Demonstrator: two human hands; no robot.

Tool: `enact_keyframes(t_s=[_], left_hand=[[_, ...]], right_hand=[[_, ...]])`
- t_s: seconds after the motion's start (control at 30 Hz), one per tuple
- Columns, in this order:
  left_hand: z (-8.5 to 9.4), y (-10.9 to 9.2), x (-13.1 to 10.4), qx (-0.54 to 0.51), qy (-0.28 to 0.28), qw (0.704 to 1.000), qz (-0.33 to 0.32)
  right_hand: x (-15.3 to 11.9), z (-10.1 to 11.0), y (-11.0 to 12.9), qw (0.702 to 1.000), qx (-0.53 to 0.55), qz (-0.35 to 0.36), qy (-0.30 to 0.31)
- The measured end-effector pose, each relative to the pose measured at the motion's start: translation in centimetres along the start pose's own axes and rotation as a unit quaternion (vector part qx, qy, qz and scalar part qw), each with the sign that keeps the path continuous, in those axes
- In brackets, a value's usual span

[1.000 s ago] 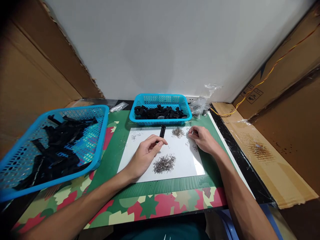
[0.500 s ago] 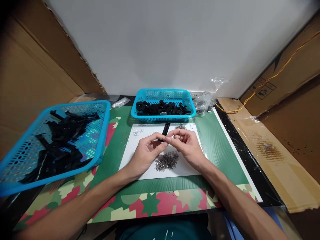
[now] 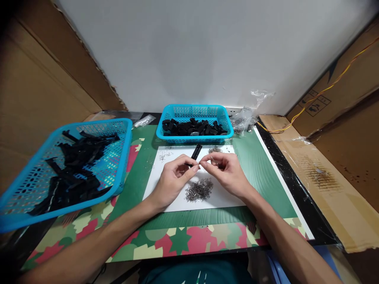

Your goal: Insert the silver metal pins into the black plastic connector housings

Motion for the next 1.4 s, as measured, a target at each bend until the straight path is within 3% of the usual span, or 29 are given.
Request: enact_keyframes(t_s=[0.33, 0.57, 0.8, 1.07, 1.27, 1.4], left_hand=[[-0.7, -0.4, -0.1, 0.045, 0.033, 0.998, 0.001], [-0.3, -0.2, -0.1, 0.001, 0.01, 1.0, -0.002], [-0.3, 0.2, -0.3, -0.084, -0.008, 0.996, 0.015], [0.0, 0.2, -0.2, -0.094, -0.021, 0.995, 0.006], [2.0, -0.3, 0.6, 0.042, -0.065, 0.997, -0.026], [4.5, -2.5, 1.2, 0.211, -0.113, 0.964, -0.113]], right_hand=[[-0.1, 0.0, 0.1, 0.997, -0.072, 0.01, 0.01], [0.2, 2.0, 0.2, 0.993, -0.111, 0.002, -0.031], [0.7, 0.7, -1.1, 0.968, -0.243, -0.038, 0.042], [0.9, 2.3, -0.6, 0.966, -0.256, -0.033, -0.018], [1.0, 1.5, -1.0, 0.965, -0.258, -0.037, 0.036], [1.1, 1.3, -0.9, 0.972, -0.231, -0.021, 0.046]])
Point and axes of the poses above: each hand's wrist, its own x-axis towards the middle knuckle, its own z-axis out of the back of the hand, y = z × x, the point moved 10 cm from there along x, towards the middle knuckle, and after that the axes turned 7 degrees about -z, right-handed, at the moved point
